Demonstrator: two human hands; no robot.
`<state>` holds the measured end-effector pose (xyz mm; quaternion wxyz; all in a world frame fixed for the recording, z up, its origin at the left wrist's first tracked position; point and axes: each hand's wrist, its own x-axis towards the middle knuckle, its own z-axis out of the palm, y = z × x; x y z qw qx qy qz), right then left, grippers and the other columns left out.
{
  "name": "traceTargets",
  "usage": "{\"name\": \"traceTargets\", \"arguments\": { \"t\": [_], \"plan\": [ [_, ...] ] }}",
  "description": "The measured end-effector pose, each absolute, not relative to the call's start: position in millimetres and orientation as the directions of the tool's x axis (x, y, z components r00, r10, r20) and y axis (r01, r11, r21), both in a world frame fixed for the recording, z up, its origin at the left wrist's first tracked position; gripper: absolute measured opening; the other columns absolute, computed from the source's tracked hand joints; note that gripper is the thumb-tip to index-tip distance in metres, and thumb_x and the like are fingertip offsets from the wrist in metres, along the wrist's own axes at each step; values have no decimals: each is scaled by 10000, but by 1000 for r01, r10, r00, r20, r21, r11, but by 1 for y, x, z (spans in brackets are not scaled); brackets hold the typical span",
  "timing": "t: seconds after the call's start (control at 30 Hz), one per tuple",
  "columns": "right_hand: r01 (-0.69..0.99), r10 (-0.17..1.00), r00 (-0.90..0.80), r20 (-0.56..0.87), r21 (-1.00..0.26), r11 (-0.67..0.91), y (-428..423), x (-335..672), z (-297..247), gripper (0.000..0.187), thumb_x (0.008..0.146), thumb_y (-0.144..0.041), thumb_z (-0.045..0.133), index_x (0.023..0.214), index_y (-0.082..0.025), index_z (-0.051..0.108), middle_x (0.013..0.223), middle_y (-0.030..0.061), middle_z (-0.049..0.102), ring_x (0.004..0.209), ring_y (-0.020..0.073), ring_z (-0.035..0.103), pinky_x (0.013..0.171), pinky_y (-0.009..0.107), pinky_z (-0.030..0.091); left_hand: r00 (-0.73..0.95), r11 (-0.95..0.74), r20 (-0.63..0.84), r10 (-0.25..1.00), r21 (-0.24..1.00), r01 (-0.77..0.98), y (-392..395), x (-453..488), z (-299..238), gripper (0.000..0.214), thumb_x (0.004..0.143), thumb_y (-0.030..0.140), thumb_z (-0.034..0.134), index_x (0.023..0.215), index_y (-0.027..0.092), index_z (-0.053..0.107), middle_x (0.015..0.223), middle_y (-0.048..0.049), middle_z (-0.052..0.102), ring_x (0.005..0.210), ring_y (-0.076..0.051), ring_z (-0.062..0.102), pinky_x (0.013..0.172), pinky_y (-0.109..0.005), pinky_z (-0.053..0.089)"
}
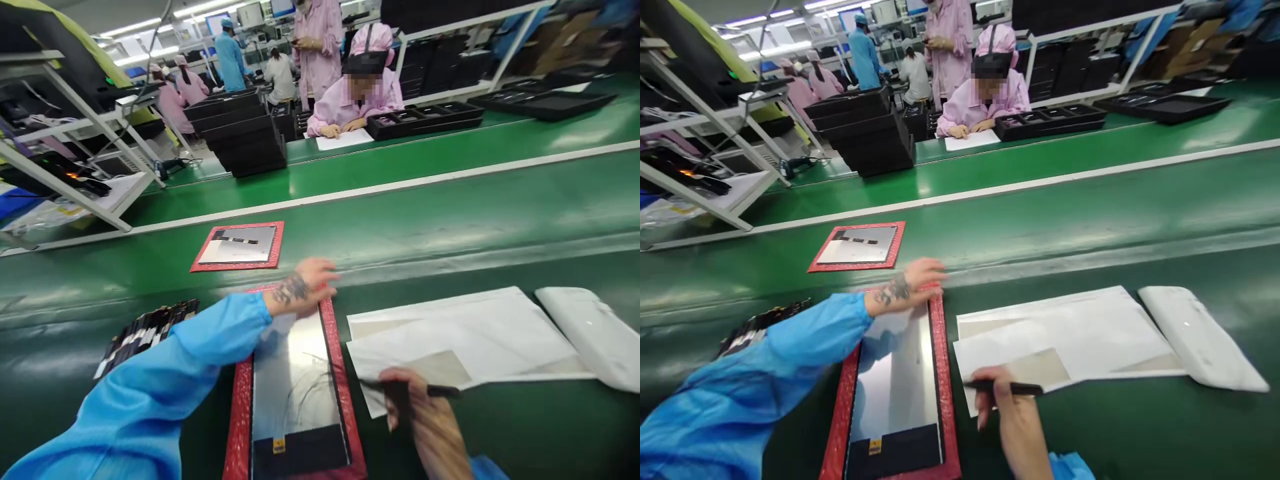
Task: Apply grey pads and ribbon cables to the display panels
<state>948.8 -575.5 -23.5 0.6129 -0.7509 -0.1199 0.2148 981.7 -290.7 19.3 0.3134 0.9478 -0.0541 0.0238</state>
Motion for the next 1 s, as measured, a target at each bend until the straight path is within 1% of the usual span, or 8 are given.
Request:
{"name": "traceTargets", "arguments": {
  "t": [0.07, 0.17, 0.23, 0.3, 0.4, 0.6, 0.8, 1.0],
  "plan": [
    [-233, 285, 924, -256, -966, -114, -600, 966, -17, 336, 806, -619, 618, 899, -318, 736, 642, 2, 669, 473, 205, 612, 451, 325, 555, 960, -764, 55, -275, 594, -253, -338, 978, 14, 353, 836, 324, 697, 1180, 245, 689, 1378, -100, 591, 1345, -321, 460, 1168, -513, 265],
    [-287, 68, 955, -290, -956, -54, -640, 988, -6, 327, 698, -542, 781, 902, -289, 751, 762, 27, 698, 621, 209, 648, 506, 287, 583, 847, -725, -50, -529, 545, -421, -389, 988, 8, 532, 861, 405, 679, 1360, 256, 567, 1520, -118, 430, 1445, -381, 297, 1177, -634, 141],
    [-268, -5, 963, -269, -960, -83, -662, 998, -2, 294, 697, -517, 792, 873, -282, 763, 903, 47, 711, 810, 241, 679, 579, 290, 613, 784, -709, -119, -609, 524, -471, -413, 1005, 5, 680, 830, 440, 708, 1442, 250, 478, 1574, -122, 326, 1475, -400, 201, 1182, -649, 70],
    [-244, 0, 969, -246, -963, -117, -676, 1005, -1, 252, 722, -478, 784, 859, -268, 771, 1049, 58, 698, 1010, 273, 658, 703, 319, 634, 733, -699, -183, -655, 514, -496, -430, 1026, 1, 856, 768, 468, 760, 1501, 238, 382, 1608, -123, 231, 1488, -417, 112, 1176, -661, 29],
    [-256, 22, 965, -260, -961, -103, -685, 1015, -7, 268, 694, -443, 804, 848, -228, 762, 988, 66, 725, 993, 287, 680, 779, 369, 632, 662, -688, -265, -701, 494, -531, -447, 1053, -7, 1007, 709, 516, 791, 1537, 243, 288, 1630, -117, 133, 1485, -441, 11, 1141, -704, 3],
    [-211, -33, 977, -210, -977, -39, -680, 1023, -22, 320, 625, -449, 840, 763, -219, 665, 729, 27, 714, 748, 240, 724, 651, 310, 615, 589, -653, -307, -747, 503, -567, -443, 1074, -27, 1063, 665, 674, 745, 1538, 280, 283, 1640, -98, 68, 1481, -440, -58, 1137, -672, -85],
    [-170, -24, 985, -169, -981, -96, -674, 1019, -27, 274, 737, -512, 745, 749, -256, 648, 716, 1, 698, 731, 218, 703, 649, 305, 595, 581, -655, -324, -747, 510, -557, -440, 1074, -31, 1066, 679, 696, 721, 1547, 305, 243, 1646, -70, 28, 1484, -426, -82, 1143, -654, -106],
    [-231, -2, 973, -231, -970, -76, -678, 1023, -28, 359, 650, -540, 800, 764, -240, 640, 727, 8, 713, 765, 232, 712, 652, 317, 609, 585, -673, -345, -734, 484, -559, -443, 1073, -28, 1055, 692, 675, 727, 1550, 321, 223, 1648, -48, 7, 1483, -432, -81, 1146, -644, -111]
  ]
}}
